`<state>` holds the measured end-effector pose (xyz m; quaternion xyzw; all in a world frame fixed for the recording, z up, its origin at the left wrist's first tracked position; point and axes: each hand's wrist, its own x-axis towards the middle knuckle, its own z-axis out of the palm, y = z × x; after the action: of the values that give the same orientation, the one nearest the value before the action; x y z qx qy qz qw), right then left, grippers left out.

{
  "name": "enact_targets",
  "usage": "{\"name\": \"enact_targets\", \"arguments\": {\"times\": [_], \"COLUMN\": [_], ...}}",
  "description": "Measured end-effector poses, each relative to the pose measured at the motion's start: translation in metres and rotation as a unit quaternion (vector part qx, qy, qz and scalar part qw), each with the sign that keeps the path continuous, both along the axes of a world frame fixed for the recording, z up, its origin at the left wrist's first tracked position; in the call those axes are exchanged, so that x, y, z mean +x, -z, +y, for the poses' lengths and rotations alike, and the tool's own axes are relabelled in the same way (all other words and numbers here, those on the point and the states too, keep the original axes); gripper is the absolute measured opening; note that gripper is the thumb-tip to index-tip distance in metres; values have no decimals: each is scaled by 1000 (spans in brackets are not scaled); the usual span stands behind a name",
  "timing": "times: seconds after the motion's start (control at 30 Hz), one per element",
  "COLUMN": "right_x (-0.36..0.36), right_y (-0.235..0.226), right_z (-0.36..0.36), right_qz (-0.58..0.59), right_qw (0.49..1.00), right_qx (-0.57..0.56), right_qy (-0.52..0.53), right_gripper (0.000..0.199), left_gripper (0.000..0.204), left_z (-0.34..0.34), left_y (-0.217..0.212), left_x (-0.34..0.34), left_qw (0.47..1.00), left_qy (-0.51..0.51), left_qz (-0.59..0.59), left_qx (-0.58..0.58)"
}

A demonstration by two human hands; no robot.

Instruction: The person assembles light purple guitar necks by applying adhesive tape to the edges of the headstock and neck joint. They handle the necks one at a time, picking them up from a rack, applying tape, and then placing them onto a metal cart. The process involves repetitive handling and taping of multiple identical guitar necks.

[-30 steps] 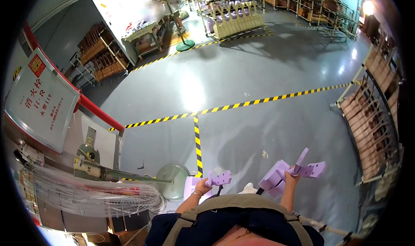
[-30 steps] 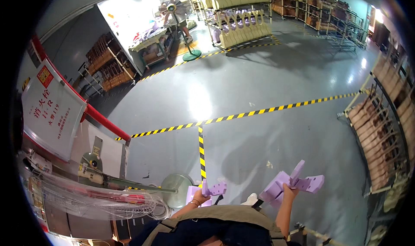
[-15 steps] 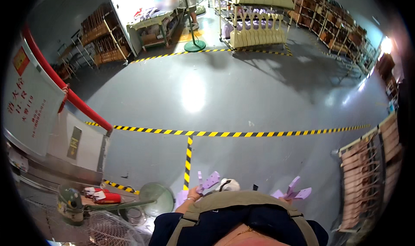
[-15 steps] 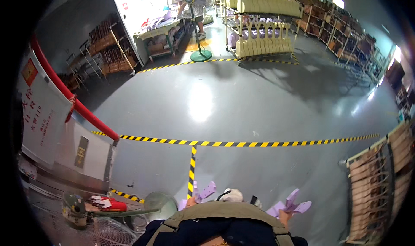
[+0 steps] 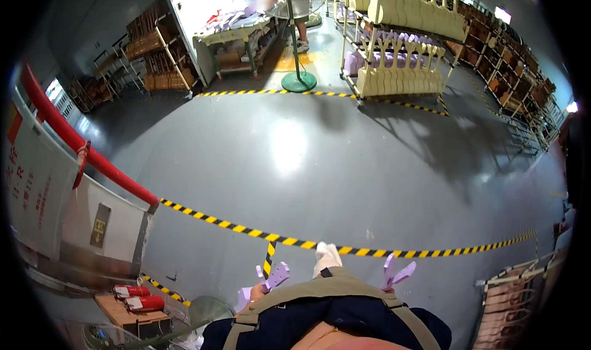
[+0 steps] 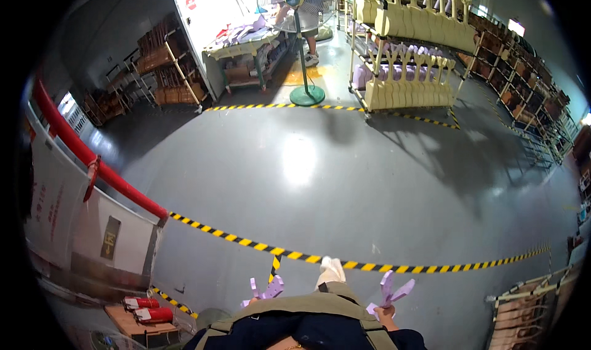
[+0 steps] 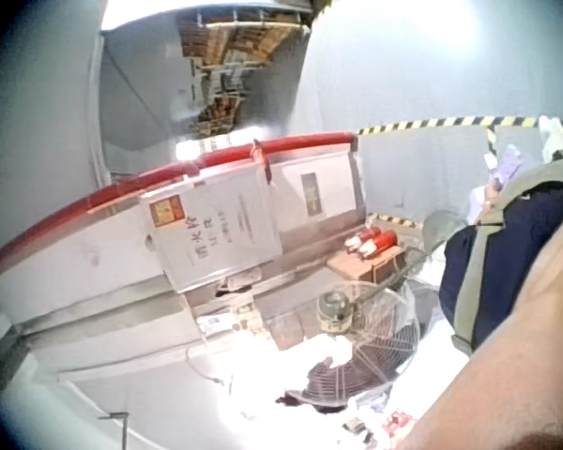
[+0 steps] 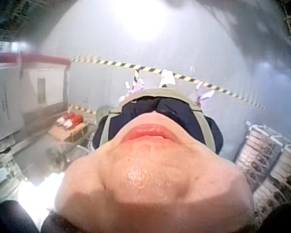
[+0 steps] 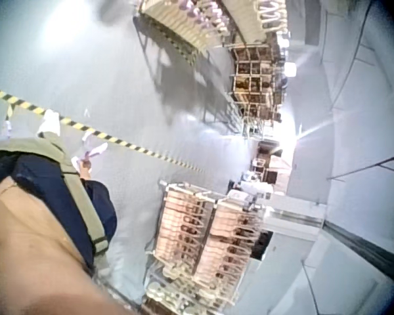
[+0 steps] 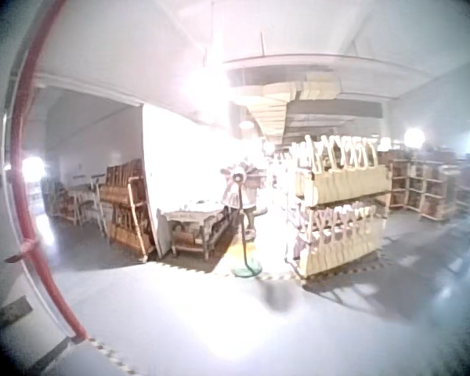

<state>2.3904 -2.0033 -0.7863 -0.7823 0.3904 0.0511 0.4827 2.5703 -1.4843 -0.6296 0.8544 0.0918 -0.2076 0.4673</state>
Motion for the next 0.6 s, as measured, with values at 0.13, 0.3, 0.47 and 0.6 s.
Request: {"name": "enact_targets", "arguments": {"times": [0.13,0.3,0.47,0.6], "right_x": [183,361,525,647], "right_y": [-37,-69,-84,-107], "right_z": [3,3,17,47], "right_qz": [5,1,10,9], "right_qw": [998,991,982,979], "right_qx": [50,60,71,77], "right_qy": [-48,-119,-173,-190], "right_gripper": [35,35,34,34], "left_gripper": [44,36,34,32], "left_z": [20,3,13,35], "left_y": [40,37,61,75], "left_x": [110,233,345,439], "left_qw": [984,975,990,994], "left_qy": [55,87,-2,-75], "left_qz": [-15,-2,38,36], "left_qx": [168,202,139,72]}}
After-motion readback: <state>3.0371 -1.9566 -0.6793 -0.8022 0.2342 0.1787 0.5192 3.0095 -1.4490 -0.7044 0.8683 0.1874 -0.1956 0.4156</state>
